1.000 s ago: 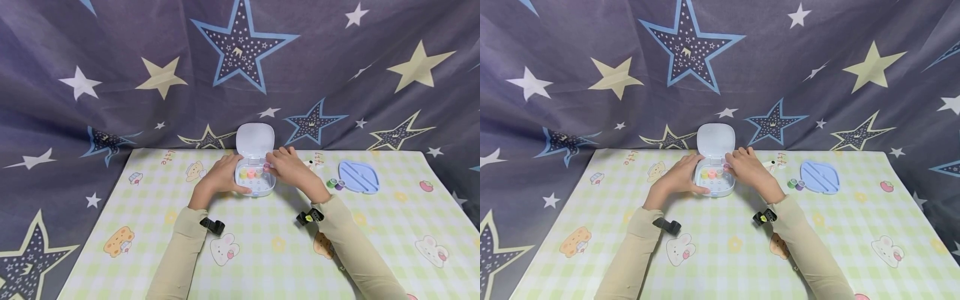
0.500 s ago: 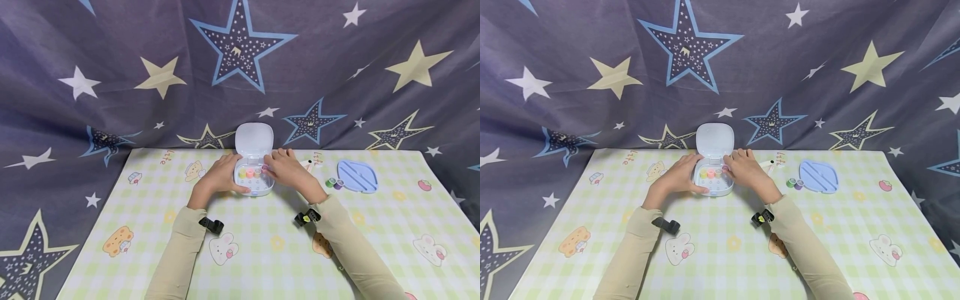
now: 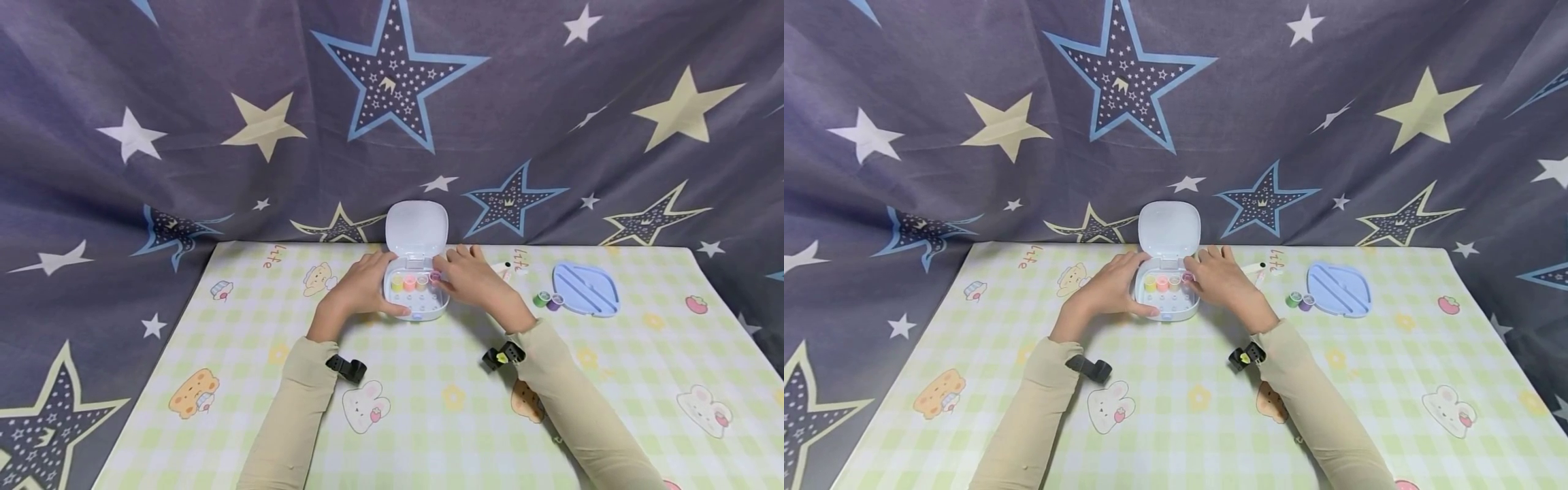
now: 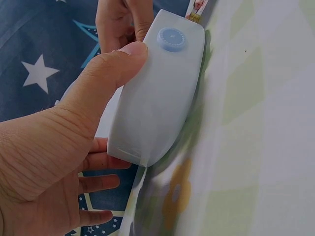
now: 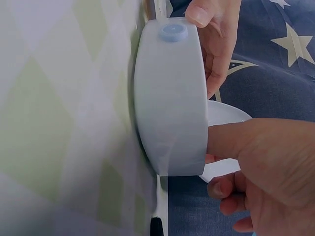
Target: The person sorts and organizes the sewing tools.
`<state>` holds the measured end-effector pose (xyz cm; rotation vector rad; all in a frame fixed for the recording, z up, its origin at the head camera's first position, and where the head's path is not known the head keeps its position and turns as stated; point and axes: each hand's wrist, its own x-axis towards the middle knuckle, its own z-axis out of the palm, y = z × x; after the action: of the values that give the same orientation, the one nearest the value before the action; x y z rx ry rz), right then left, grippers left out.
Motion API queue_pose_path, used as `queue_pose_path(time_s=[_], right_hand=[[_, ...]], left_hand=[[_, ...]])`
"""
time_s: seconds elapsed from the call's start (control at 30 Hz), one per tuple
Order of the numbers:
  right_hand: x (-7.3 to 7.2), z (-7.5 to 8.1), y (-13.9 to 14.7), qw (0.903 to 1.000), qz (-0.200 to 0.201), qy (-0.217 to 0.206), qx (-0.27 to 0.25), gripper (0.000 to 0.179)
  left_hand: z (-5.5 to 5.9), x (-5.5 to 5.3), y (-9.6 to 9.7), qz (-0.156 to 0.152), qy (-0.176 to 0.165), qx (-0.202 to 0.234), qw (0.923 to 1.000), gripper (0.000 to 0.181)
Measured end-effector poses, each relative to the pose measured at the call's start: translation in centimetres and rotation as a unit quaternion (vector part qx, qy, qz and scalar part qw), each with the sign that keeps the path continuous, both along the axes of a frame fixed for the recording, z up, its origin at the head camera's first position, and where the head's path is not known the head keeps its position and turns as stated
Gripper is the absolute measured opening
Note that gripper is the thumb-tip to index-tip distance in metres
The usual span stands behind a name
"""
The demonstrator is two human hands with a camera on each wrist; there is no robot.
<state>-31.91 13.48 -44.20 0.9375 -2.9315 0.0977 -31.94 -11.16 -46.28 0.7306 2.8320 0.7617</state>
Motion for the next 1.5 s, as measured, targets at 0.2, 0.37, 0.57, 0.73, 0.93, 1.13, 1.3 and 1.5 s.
queue_pose_path(time_s=[0.2,0.37,0.57,0.73,0.93,1.13,1.3,1.5], right_hand=[[0.04,-0.02,-0.14,0.9999,-0.003,-0.011,0.006,0.025],[0.09,-0.12,-0.25,1.0000,-0.001,-0.009,0.004,0.027],[0.07,-0.27,-0.40,1.0000,-0.004,-0.007,-0.003,0.027],[-0.07,-0.49,-0.44,0.9999,-0.006,-0.006,-0.005,0.027],[-0.09,-0.46,-0.47,0.9999,-0.008,-0.010,-0.005,0.029],[-0.10,-0.30,-0.56,0.9997,-0.015,-0.019,0.006,0.031],[-0.05,-0.22,-0.61,0.9991,-0.024,-0.031,0.014,0.033],[-0.14,-0.32,-0.60,0.9989,-0.030,-0.032,0.016,0.033]], left_hand=[[-0.01,-0.04,0.06,0.001,-0.003,0.001,1.0000,0.113],[0.00,-0.02,0.07,0.000,-0.004,0.001,1.0000,0.114],[-0.11,-0.03,0.05,0.000,0.002,-0.001,1.0000,0.114],[-0.15,-0.04,0.04,-0.001,0.003,-0.003,1.0000,0.113],[-0.08,-0.04,0.05,0.000,0.002,-0.003,1.0000,0.113],[0.02,-0.03,0.04,0.000,0.003,-0.003,1.0000,0.113],[-0.01,-0.02,-0.01,0.002,-0.003,-0.005,1.0000,0.115],[-0.03,-0.08,-0.02,0.000,-0.002,-0.005,1.0000,0.115]])
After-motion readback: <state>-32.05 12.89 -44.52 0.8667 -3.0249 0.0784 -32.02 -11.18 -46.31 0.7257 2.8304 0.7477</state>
